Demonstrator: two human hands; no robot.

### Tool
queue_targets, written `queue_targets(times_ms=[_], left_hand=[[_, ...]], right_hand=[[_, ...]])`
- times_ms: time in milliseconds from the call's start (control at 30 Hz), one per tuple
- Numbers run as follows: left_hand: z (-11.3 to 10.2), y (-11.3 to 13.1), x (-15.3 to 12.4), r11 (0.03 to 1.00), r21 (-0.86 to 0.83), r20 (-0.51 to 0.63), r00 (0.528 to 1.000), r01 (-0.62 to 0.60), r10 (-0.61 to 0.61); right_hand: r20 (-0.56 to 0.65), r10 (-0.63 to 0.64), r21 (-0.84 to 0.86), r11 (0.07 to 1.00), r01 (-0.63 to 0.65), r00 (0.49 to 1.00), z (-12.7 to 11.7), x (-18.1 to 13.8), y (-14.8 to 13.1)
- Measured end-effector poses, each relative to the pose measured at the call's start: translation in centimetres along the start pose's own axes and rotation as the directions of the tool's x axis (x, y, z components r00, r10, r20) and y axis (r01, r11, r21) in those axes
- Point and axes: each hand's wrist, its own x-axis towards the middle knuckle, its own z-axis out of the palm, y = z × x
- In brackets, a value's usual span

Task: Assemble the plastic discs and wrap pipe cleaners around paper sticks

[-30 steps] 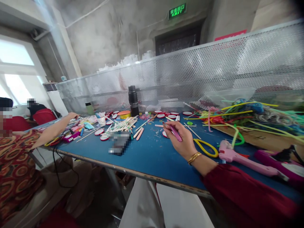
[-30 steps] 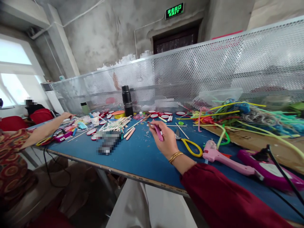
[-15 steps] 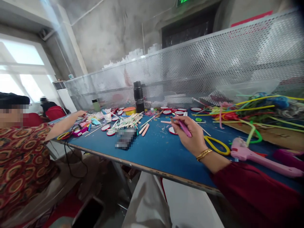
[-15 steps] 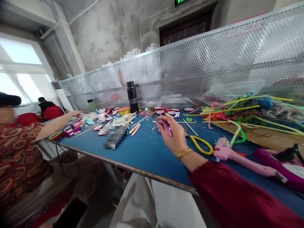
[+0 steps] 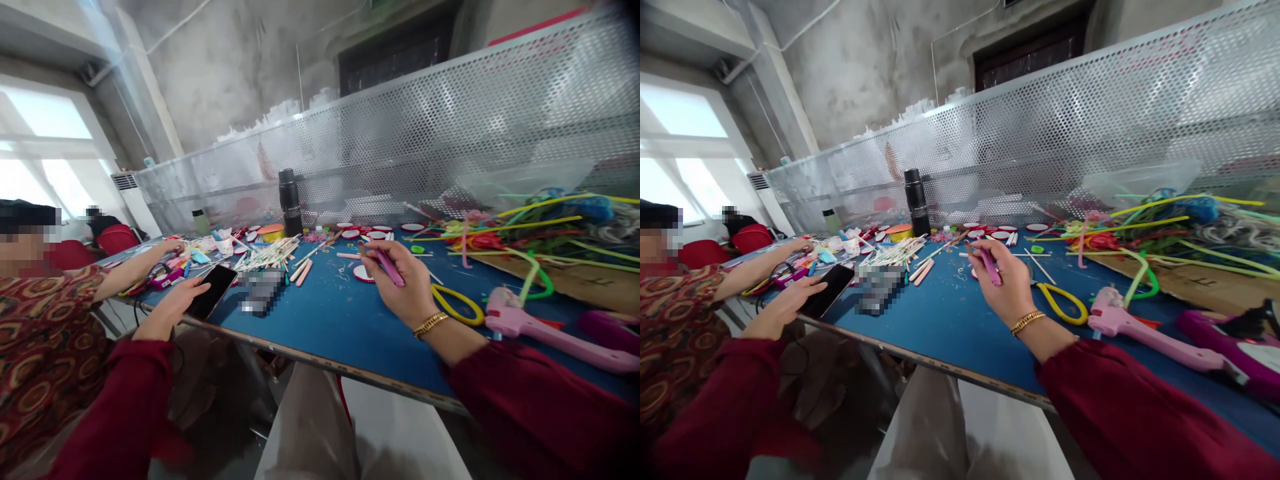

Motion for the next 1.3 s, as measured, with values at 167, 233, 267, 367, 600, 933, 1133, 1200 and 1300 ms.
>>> queue_targets(times_ms=[167,233,267,367,600,933,1133,1200,1300], left_hand=[[1.8,-0.3,5.8,0.985,0.165,0.049,0.997,0.050,-0.059],[3.7,0.2,7.5,0.979,0.199,0.071,0.997,-0.031,0.017],[4.7,0.5,8.2,0.974,0.215,0.068,0.996,-0.066,0.052],[7.5,1.5,9.9,0.872,0.454,0.057,0.982,-0.185,0.179],[8.7,1.6,11.1,0.678,0.689,0.040,0.947,-0.256,0.317],[20.3,4.8,-3.3,0.720,0.050,0.345,0.689,-0.692,0.638],[29.1,3.5,-10.4,0.869,-0.357,0.519,0.700,-0.343,0.490],[30.2,3.7,-11.0,0.890,-0.418,0.505,0.767,-0.185,0.396],[31.1,3.9,-11.2,0.865,-0.499,0.505,0.793,-0.054,0.340]], right_hand=[[0.009,-0.012,0.016,1.000,0.011,1.000,0.1,0.0,0.1],[0.014,-0.011,0.015,1.000,0.011,1.000,0.1,0.0,0.2],[0.016,-0.013,0.012,1.000,0.012,1.000,0.1,-0.1,0.2],[0.011,-0.021,0.005,1.000,0.021,1.000,0.1,-0.1,0.1],[0.020,0.004,0.026,1.000,-0.005,1.000,0.3,-0.1,0.0],[0.060,0.011,0.080,0.997,-0.016,0.998,0.7,-0.4,0.8],[0.006,0.074,0.065,0.995,-0.074,0.997,0.3,0.0,1.3],[-0.009,0.099,0.076,0.992,-0.098,0.995,0.3,0.3,1.7],[-0.006,0.126,0.075,0.989,-0.125,0.992,0.3,0.6,1.9]])
